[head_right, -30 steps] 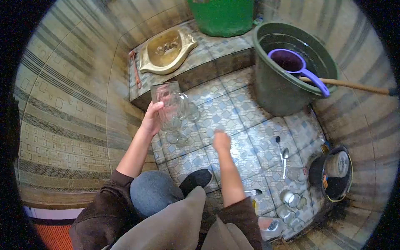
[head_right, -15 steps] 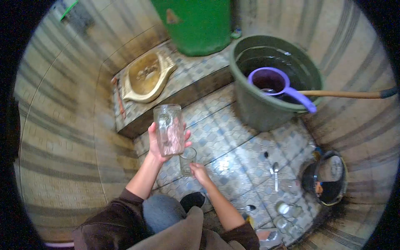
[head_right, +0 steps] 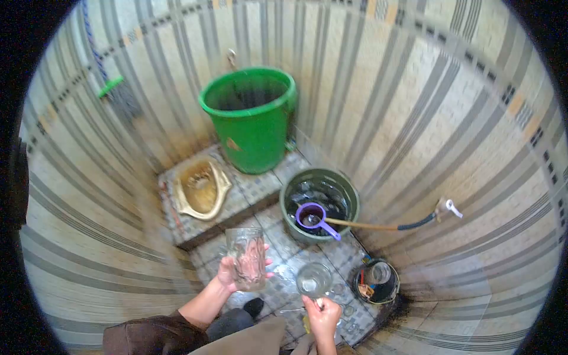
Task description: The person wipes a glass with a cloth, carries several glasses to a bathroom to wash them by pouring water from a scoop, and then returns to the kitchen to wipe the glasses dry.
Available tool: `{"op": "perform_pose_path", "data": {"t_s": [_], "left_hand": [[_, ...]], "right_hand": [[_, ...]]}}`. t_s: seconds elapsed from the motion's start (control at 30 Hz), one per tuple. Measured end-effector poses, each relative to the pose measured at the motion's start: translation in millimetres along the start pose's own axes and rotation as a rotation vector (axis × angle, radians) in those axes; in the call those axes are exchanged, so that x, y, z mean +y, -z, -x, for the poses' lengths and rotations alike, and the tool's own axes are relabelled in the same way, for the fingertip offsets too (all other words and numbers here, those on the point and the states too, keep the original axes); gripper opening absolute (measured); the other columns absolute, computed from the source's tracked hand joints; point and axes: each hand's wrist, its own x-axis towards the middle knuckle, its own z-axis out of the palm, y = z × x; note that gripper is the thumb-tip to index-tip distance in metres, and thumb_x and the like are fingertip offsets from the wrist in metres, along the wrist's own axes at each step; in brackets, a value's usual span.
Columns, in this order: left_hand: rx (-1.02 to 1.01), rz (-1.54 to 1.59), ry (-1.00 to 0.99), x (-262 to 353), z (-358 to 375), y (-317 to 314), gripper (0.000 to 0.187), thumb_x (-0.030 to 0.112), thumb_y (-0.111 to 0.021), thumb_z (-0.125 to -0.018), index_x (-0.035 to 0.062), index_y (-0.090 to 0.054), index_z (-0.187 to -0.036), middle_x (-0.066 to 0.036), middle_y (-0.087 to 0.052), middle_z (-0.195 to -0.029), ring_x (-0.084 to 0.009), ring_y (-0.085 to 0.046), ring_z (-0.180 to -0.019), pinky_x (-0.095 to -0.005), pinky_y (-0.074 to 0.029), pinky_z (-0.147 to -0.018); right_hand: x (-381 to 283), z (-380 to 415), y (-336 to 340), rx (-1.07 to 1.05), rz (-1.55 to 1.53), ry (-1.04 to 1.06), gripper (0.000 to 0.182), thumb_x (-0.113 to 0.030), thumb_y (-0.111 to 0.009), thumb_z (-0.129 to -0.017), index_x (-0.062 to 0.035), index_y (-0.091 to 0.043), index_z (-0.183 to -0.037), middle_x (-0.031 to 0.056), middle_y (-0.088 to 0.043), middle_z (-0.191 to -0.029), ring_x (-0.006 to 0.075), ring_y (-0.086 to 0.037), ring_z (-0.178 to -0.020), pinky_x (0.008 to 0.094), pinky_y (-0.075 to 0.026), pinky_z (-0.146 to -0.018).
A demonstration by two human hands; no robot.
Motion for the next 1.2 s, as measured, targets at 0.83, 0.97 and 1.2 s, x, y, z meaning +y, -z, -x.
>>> {"op": "perform_pose_path", "data": {"t_s": [0.83, 0.97, 1.2], "left_hand": [[0.058, -0.186, -0.829, -3.8, 399.3, -245.2, 0.094, 0.03, -0.076, -0.052, 0.0087, -0.021, -0.125, -0.015, -0.038, -0.116, -0.0329, -0.047, -0.098, -0.0449, -0.042, -0.082], [0.214, -0.327, -1.228, -26.4, 472.6, -294.8, 0.095, 0.037, -0.076, -0.051, 0.0095, -0.023, -0.125, -0.017, -0.04, -0.113, -0.0353, -0.048, -0.095, -0.0459, -0.041, -0.082], [0.393, -0.167, -1.595, -72.0, 618.8, -300.1, 0.075, 0.036, -0.067, -0.065, 0.0056, -0.03, -0.123, -0.015, -0.039, -0.119, -0.0294, -0.049, -0.099, -0.0504, -0.036, -0.088]], "right_hand": [[-334.3, 148.2, 5.0, -1.659, -0.223, 0.371, 0.046, 0.0, -0.069, -0.06, -0.0099, -0.027, -0.046, -0.007, -0.034, -0.045, 0.0015, -0.028, -0.043, 0.0189, -0.023, -0.039], [-365.0, 206.1, -40.4, -2.013, -0.021, 0.791, 0.045, -0.011, -0.072, -0.062, -0.0048, -0.031, -0.044, -0.0003, -0.03, -0.04, 0.0068, -0.028, -0.038, 0.0241, -0.022, -0.037], [-391.5, 381.8, -106.5, -2.106, 0.249, 1.132, 0.045, -0.031, -0.07, -0.064, -0.0027, -0.04, -0.047, 0.0073, -0.033, -0.041, 0.0158, -0.028, -0.039, 0.0296, -0.029, -0.039]]}}
